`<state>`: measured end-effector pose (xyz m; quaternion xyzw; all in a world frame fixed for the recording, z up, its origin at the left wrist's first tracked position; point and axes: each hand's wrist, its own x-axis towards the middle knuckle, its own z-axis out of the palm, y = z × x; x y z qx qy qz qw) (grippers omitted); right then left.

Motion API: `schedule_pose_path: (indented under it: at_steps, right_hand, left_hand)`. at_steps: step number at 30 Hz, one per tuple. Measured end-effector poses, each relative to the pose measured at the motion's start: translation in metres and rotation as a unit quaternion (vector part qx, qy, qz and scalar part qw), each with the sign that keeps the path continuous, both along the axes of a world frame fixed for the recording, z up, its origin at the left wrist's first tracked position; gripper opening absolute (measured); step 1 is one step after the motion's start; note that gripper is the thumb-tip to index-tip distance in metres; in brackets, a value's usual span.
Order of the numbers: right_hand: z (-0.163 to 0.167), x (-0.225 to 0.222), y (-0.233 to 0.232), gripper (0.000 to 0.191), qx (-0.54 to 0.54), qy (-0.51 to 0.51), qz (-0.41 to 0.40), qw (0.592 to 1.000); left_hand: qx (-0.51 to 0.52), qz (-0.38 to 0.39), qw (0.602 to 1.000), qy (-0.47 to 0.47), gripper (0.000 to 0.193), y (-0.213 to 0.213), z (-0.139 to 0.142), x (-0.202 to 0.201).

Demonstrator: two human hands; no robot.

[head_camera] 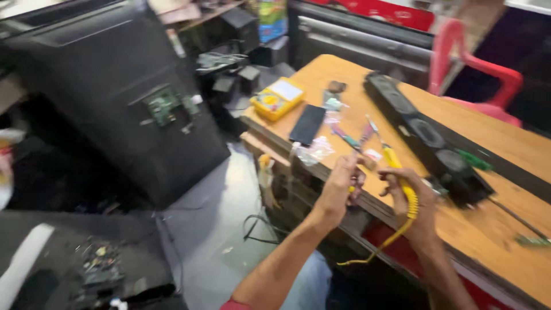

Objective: The person sits at a repair bench and solders a small circuit board with a soldering iron, holding the board steady with the other hand and touching its components. They then carry the board to a counter near a freezer and continue handling and working on it by hand.

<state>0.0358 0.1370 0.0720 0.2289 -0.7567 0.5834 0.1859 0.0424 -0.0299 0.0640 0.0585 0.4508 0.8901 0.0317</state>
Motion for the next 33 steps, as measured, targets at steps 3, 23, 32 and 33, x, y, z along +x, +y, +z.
schedule_pose_path:
  at_steps: [3, 23, 32, 33]
  right_hand:
    - [0.005, 0.005, 0.012, 0.014, 0.012, -0.003, -0.01, 1.0]
    - [0.023, 0.021, 0.037, 0.011, 0.068, 0.087, -0.042, 0.993]
    - [0.005, 0.029, 0.033, 0.004, -0.003, 0.043, -0.044, 0.998]
    - [0.003, 0.03, 0.032, 0.004, 0.003, 0.039, -0.047, 0.998]
  left_hand:
    - [-0.009, -0.015, 1.0, -0.014, 0.031, 0.014, 0.016, 0.001]
    - [-0.096, -0.032, 0.995, 0.01, 0.028, 0.056, 0.011, -0.009]
    - [-0.088, -0.006, 0.995, 0.049, 0.012, 0.047, -0.006, 0.018]
    - [-0.083, -0.007, 0.996, 0.036, 0.012, 0.046, -0.007, 0.019]
